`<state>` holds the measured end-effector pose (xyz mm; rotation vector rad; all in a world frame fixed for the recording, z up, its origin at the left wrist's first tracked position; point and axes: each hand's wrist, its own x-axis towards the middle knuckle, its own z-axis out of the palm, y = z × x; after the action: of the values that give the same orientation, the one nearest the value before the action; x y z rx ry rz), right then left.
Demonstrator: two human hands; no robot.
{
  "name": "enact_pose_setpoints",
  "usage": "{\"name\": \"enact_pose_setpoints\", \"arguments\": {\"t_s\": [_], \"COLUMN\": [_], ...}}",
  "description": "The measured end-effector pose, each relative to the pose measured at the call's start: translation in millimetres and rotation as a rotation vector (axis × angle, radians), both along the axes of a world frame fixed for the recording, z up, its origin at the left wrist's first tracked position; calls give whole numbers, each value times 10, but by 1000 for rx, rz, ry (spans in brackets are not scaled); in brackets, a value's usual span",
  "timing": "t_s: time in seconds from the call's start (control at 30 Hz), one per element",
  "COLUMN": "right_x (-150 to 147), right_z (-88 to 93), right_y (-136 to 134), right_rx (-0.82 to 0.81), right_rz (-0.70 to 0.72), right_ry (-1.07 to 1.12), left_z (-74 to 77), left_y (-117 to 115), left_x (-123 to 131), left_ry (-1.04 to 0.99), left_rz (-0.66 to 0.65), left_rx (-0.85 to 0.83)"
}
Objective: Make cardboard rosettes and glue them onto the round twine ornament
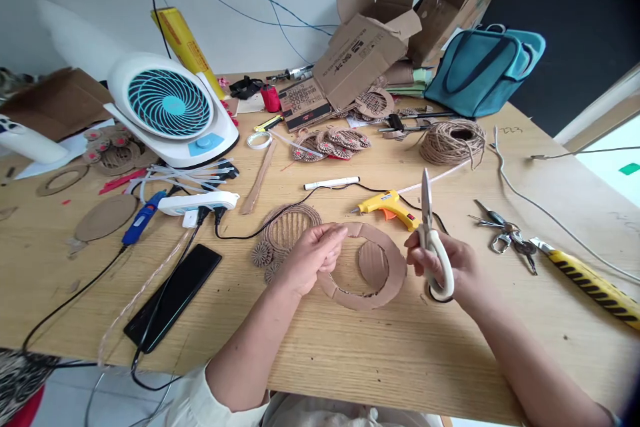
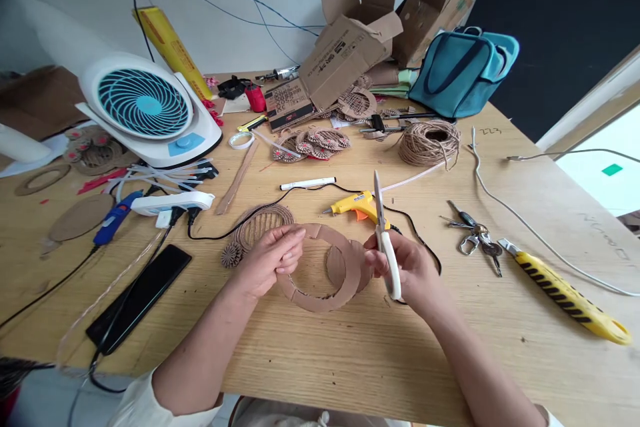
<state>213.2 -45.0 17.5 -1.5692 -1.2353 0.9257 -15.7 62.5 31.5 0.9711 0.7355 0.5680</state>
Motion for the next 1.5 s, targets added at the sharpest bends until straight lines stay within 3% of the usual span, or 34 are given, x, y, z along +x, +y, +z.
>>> {"name": "enact_pose_setpoints", "arguments": {"t_s": [0.07,0.2,0.37,0.43,0.53,0.63,0.73,0.93,1.03,1.23,1.5], "right_x": [-81,-156,-145,-138,-141,-160,-145,110,208,206,200], "right_z": [-30,-175,-245,-198,-118,-82,-59,44,43,-6,26], "right_y": [17,34,38,41,31,1,-32,-40,-38,-56,-68], "right_rx": [-24,-74,-64,-56,-40,-30,-11,182,276,247,300], "right_rz": [11,38,45,35,61,143,246,237,310,449,442], "right_ry": [185,294,390,332,200,115,-23,-589,-797,-848,-887], "left_z": [-18,-65,-118,-111,-74,-44,-36,-41,-60,-55,-54], "left_y": [2,-13,-19,-1,30,33,18,36,49,35,29], "left_x": [31,91,108,81,26,-10,-18,-35,-52,-73,-74], "left_ry": [-72,-177,-243,-209,-83,78,194,209,229,198,179], "left_rz": [67,172,174,117,-14,-119,-149,-97,-124,-227,-245], "left_rx": [-47,-105,-157,-128,49,261,356,387,364,382,354]}}
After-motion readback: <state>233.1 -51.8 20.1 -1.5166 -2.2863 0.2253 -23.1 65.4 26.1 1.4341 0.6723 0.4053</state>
